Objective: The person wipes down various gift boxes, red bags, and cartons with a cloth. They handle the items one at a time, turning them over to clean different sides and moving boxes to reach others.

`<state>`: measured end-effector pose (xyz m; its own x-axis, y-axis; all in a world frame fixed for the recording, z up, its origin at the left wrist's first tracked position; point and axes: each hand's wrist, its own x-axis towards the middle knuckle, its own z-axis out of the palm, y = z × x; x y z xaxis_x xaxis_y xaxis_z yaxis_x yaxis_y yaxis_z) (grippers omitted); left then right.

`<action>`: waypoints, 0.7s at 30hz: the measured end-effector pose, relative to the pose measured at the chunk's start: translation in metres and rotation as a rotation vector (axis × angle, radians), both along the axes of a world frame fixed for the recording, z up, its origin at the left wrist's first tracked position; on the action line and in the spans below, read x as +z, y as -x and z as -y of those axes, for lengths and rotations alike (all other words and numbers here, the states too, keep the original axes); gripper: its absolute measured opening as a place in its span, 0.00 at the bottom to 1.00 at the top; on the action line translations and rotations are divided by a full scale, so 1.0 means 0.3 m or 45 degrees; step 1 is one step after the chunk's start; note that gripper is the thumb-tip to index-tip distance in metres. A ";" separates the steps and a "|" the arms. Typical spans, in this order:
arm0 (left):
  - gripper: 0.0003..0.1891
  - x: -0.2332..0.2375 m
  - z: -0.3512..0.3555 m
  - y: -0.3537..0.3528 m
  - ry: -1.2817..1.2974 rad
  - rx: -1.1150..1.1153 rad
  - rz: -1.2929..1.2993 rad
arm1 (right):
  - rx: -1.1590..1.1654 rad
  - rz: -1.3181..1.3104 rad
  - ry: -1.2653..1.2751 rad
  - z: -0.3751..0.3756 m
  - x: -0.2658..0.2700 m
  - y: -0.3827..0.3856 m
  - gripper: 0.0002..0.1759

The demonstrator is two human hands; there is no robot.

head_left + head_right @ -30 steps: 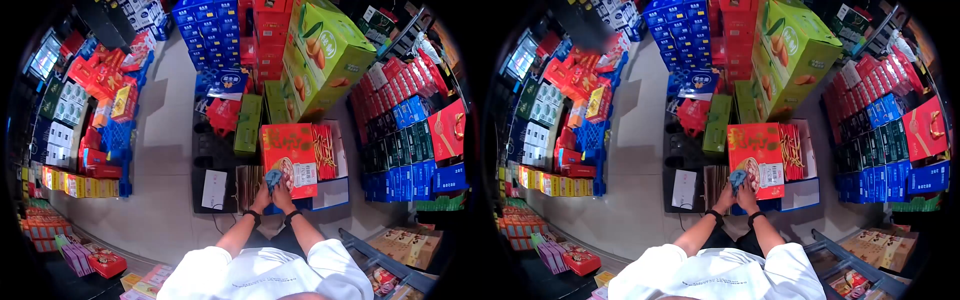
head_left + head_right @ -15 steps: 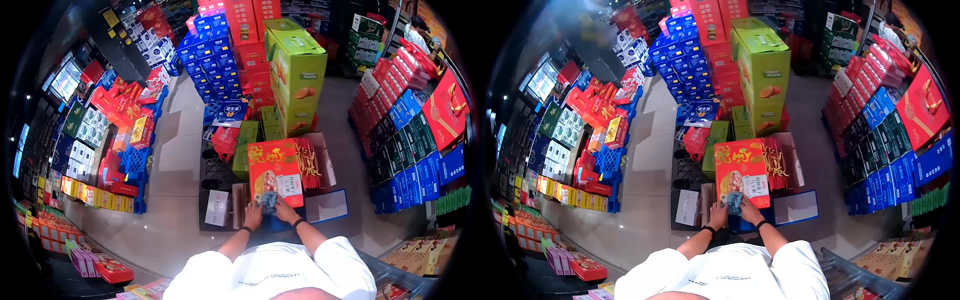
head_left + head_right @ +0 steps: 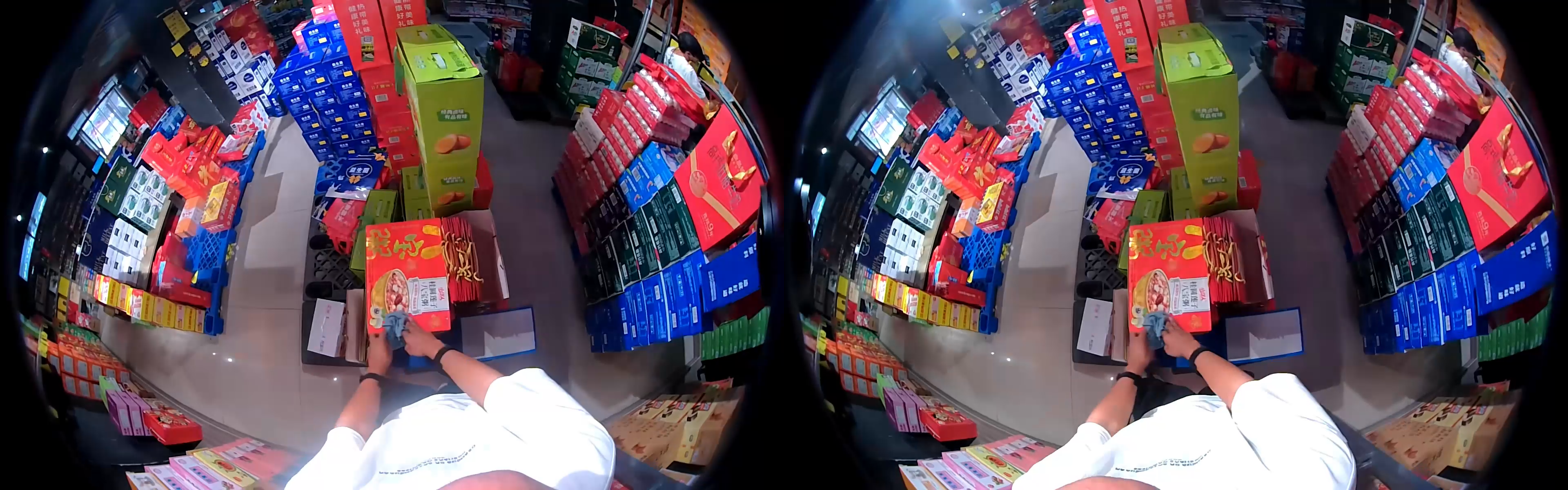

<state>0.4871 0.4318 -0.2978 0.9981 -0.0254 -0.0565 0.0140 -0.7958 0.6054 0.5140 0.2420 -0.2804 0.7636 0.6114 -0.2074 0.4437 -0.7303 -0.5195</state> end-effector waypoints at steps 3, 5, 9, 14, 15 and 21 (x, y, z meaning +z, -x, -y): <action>0.28 0.060 0.027 -0.059 0.070 -0.099 -0.008 | -0.050 -0.136 -0.152 0.055 0.091 -0.028 0.21; 0.38 0.082 0.124 -0.097 0.262 -0.219 -0.047 | -0.173 -0.002 -0.235 0.111 0.050 -0.001 0.19; 0.41 0.038 0.342 -0.112 0.172 -0.562 0.165 | -0.408 -0.136 -0.210 0.210 0.035 0.065 0.24; 0.29 0.090 0.352 -0.178 0.081 -0.544 -0.026 | -0.615 -0.395 -0.585 0.401 0.222 0.072 0.23; 0.29 -0.009 0.314 -0.189 0.060 -0.373 0.191 | -0.686 -0.387 -0.626 0.455 0.120 0.053 0.19; 0.33 0.011 0.059 -0.284 -0.089 0.079 0.019 | -1.306 -1.235 -0.547 0.784 0.017 0.112 0.36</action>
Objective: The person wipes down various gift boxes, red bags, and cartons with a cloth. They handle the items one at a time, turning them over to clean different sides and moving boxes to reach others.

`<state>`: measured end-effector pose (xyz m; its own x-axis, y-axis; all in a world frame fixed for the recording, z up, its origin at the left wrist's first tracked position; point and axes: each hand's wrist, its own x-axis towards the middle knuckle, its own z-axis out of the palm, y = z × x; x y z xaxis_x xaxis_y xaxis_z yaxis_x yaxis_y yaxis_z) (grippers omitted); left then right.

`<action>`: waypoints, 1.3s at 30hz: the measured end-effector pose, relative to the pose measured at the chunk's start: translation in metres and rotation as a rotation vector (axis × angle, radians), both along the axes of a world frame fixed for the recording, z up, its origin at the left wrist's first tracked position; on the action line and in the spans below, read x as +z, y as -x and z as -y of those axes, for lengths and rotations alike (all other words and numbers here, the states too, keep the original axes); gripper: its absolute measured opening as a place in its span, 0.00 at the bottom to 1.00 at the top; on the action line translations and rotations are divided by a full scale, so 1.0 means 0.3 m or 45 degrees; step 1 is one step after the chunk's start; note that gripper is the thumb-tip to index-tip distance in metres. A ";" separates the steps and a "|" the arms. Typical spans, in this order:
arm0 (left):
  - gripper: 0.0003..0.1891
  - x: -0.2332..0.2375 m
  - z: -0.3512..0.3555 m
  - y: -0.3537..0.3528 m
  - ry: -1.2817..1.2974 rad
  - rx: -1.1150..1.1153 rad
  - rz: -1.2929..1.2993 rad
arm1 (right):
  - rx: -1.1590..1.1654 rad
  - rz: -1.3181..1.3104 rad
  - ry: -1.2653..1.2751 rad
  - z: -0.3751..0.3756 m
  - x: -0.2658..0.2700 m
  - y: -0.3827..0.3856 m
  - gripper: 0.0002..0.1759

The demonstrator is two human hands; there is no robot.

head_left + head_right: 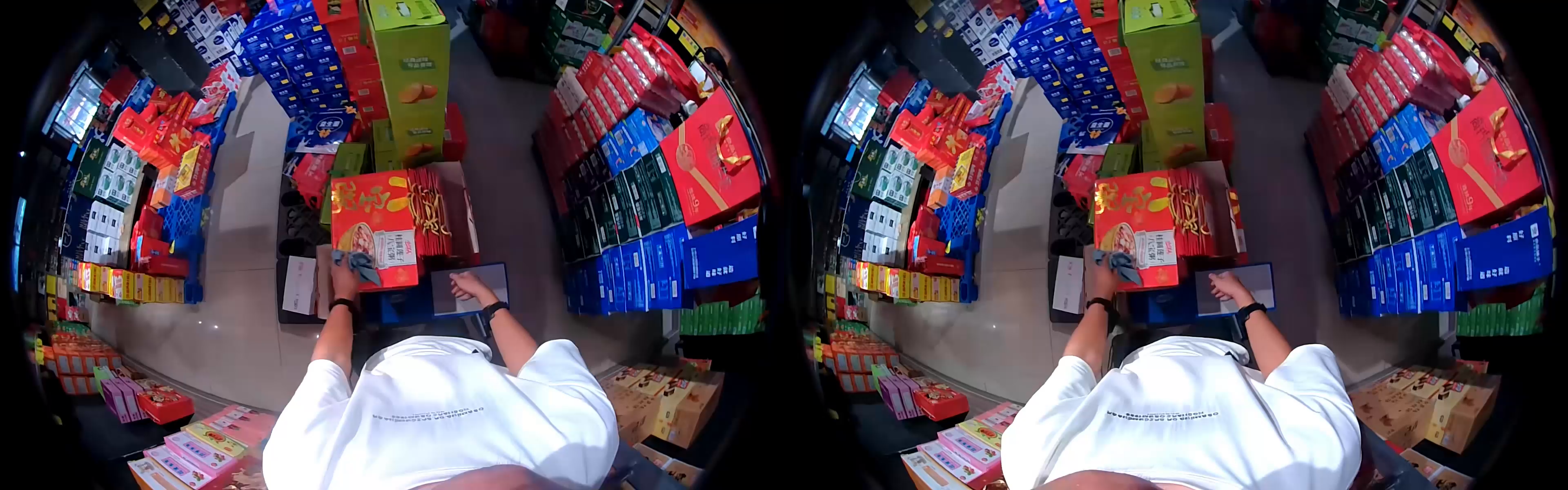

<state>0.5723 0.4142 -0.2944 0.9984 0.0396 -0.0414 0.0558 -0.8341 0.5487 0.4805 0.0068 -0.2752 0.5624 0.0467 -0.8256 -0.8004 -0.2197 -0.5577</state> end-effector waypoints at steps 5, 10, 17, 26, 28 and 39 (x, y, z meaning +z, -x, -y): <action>0.39 0.043 0.179 0.091 -0.030 -0.100 -0.121 | -0.521 -0.069 -0.395 0.002 -0.084 0.017 0.46; 0.41 -0.028 0.407 0.198 0.124 -0.461 -0.093 | -0.702 0.110 -0.496 -0.084 -0.142 -0.041 0.29; 0.44 0.022 0.363 0.131 0.235 -0.050 -0.099 | -0.624 0.128 -0.386 -0.157 -0.166 -0.120 0.24; 0.43 -0.049 0.251 0.079 -0.045 0.056 -0.033 | -0.922 0.100 -0.876 -0.223 -0.129 -0.172 0.16; 0.41 -0.044 0.326 0.118 -0.005 -0.177 0.064 | -0.946 0.165 -0.913 -0.234 -0.097 -0.152 0.15; 0.40 0.053 0.358 -0.134 -0.026 -0.532 -0.037 | -0.932 0.183 -0.764 -0.255 -0.066 -0.235 0.51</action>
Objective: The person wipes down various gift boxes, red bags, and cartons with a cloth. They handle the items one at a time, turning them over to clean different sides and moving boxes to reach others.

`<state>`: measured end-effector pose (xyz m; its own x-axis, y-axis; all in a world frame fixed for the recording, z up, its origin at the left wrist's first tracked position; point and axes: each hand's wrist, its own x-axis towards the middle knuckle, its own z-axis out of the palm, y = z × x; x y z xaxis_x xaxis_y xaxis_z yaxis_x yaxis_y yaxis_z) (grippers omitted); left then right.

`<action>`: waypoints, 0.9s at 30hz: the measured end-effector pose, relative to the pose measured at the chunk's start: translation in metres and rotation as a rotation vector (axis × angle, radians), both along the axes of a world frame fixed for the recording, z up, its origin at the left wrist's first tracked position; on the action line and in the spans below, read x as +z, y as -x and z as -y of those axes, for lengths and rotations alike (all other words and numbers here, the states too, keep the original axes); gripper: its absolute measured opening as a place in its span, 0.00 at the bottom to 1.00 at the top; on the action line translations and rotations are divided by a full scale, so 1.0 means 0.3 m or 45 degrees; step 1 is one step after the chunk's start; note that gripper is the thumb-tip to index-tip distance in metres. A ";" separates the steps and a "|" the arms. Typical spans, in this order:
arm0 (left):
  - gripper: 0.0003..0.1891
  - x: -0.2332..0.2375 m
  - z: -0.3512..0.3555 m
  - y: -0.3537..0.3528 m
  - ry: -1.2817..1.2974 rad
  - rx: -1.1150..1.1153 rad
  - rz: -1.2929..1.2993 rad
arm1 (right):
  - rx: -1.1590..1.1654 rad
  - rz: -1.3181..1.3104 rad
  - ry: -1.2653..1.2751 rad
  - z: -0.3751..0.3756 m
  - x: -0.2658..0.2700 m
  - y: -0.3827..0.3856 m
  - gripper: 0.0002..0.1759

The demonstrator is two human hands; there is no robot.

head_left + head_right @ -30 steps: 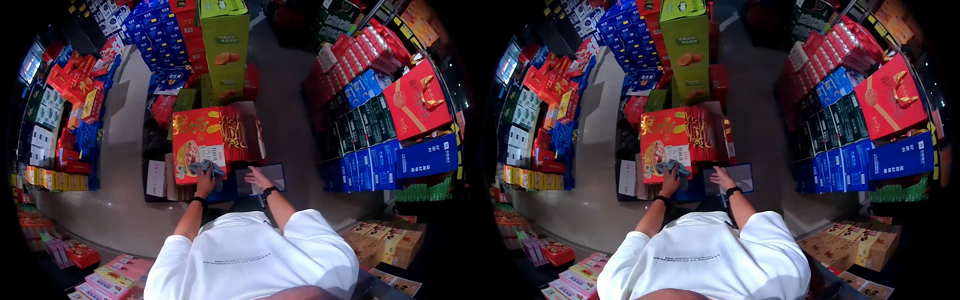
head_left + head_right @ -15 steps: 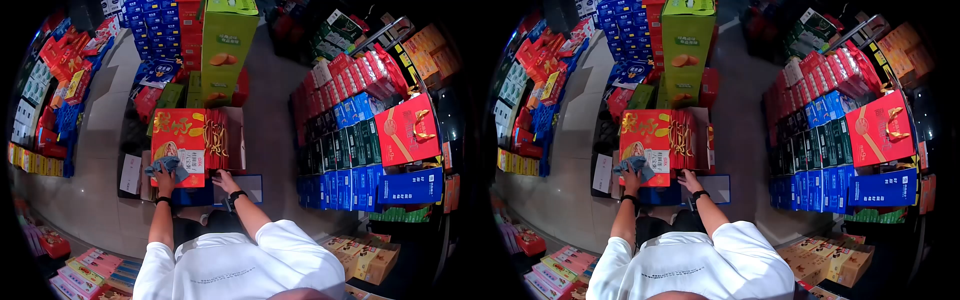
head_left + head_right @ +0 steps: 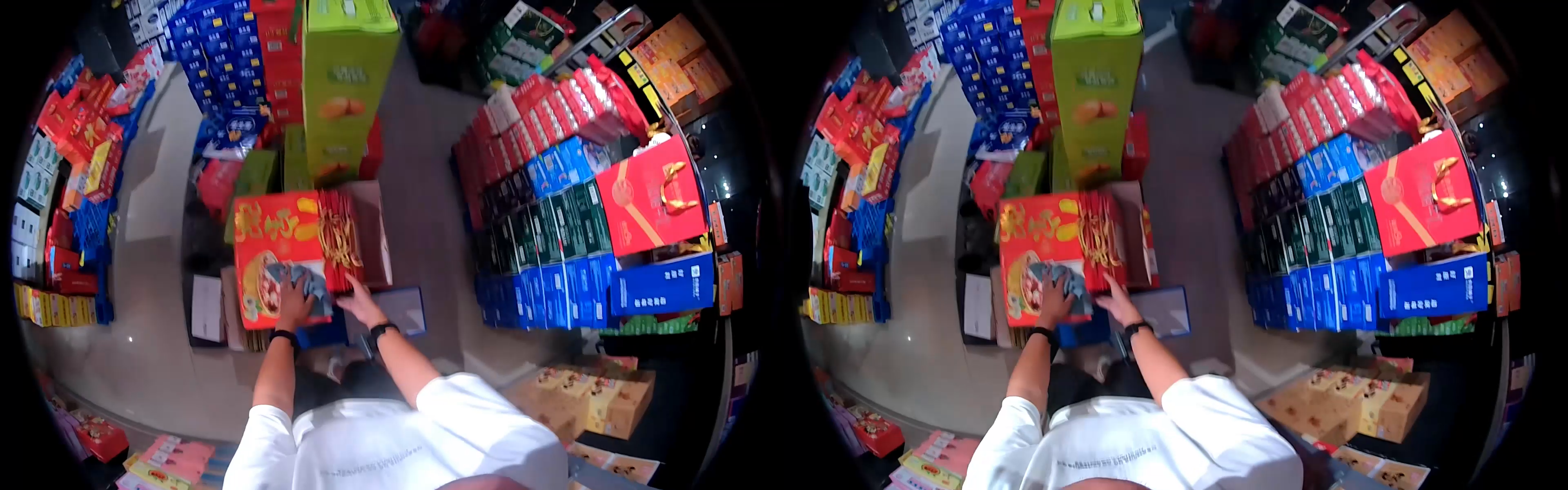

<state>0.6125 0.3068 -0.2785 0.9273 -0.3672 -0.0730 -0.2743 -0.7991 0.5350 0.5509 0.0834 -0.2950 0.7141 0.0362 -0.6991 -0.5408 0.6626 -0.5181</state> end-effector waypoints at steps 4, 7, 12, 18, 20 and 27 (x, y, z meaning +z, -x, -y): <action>0.36 -0.099 -0.093 -0.383 0.074 0.017 0.117 | -0.225 -0.217 0.112 -0.047 0.025 0.035 0.55; 0.37 -0.410 -0.152 -0.735 -0.734 -0.320 0.549 | -0.605 -0.354 0.266 -0.049 0.038 0.025 0.40; 0.39 -0.076 0.096 -0.464 -0.268 0.294 -0.072 | -0.544 -0.021 0.094 -0.075 -0.270 0.033 0.26; 0.39 -0.088 0.100 -0.029 -0.036 0.078 0.135 | -0.592 0.018 0.281 -0.044 -0.080 0.052 0.18; 0.38 0.056 -0.027 0.027 -0.154 0.134 0.059 | -0.587 0.201 0.102 0.015 -0.321 0.125 0.18; 0.36 -0.064 -0.253 -0.439 -0.280 0.583 0.218 | -0.536 -0.019 0.189 -0.050 -0.021 0.212 0.15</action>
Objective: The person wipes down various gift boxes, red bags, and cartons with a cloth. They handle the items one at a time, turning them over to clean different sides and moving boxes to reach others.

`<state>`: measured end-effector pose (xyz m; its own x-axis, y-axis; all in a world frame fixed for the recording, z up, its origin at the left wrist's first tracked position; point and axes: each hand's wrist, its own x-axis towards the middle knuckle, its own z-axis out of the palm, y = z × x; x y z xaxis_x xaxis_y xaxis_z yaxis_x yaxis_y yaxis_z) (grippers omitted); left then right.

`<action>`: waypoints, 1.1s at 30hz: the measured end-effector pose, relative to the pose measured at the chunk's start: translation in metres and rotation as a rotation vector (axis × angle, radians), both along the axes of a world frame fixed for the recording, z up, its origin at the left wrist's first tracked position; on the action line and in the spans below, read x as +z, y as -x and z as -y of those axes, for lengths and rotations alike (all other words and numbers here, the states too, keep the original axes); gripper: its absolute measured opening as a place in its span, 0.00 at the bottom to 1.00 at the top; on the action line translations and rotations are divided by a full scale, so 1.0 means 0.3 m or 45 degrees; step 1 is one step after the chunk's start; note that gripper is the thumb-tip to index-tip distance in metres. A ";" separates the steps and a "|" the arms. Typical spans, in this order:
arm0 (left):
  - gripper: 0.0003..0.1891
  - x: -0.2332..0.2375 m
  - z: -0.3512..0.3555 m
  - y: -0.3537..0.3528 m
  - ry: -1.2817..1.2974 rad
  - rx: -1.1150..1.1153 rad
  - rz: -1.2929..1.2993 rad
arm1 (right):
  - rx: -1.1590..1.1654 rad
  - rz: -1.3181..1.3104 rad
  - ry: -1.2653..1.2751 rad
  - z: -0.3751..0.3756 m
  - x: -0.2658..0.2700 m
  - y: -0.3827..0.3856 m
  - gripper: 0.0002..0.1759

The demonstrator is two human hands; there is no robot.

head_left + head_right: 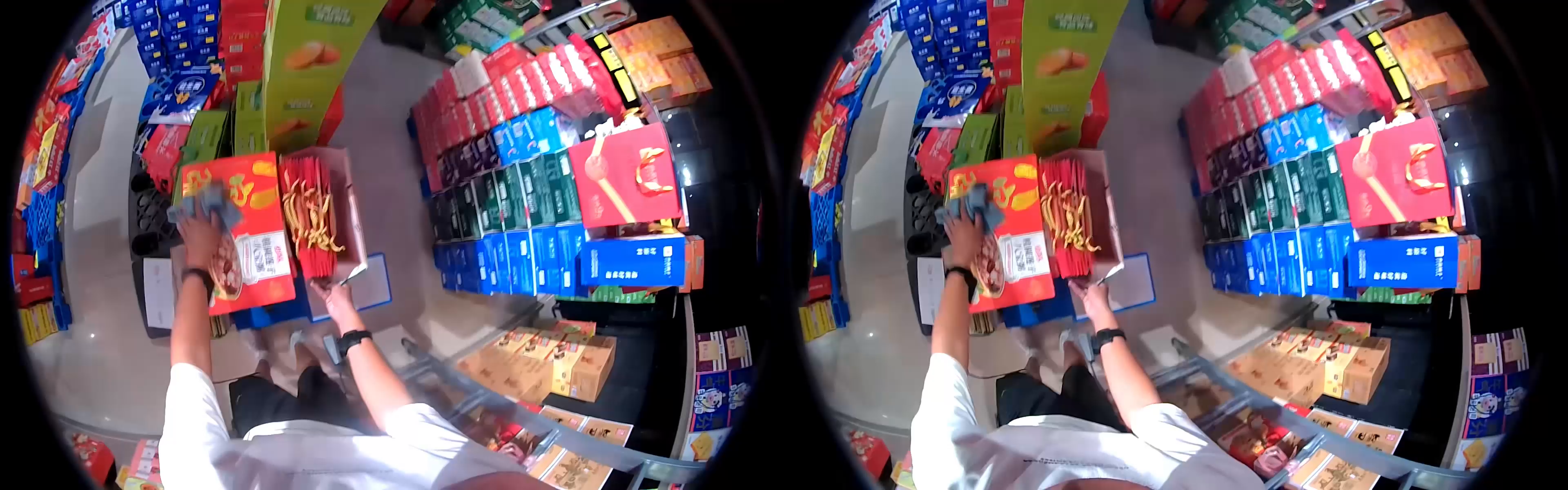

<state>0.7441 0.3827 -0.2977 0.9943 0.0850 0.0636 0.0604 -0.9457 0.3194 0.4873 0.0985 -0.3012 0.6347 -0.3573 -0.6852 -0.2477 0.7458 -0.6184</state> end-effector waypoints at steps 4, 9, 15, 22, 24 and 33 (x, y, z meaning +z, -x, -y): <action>0.34 -0.026 0.073 -0.077 -0.170 -0.076 0.056 | 0.037 -0.052 -0.058 0.018 -0.006 -0.010 0.12; 0.33 -0.048 0.452 0.046 0.224 -0.520 0.317 | 0.259 -0.058 0.030 0.029 -0.066 -0.023 0.16; 0.28 0.148 0.694 -0.014 1.008 -0.270 0.260 | 0.169 -0.169 0.123 0.013 -0.095 -0.053 0.18; 0.32 0.192 0.715 0.174 0.669 -0.794 0.217 | 0.252 -0.130 0.041 0.025 -0.071 -0.026 0.14; 0.33 0.200 0.663 0.272 0.639 -0.805 0.156 | 0.258 -0.154 0.056 0.017 -0.074 -0.033 0.13; 0.25 0.169 0.684 0.314 0.507 -0.623 0.175 | 0.125 -0.124 -0.015 -0.002 -0.113 -0.016 0.13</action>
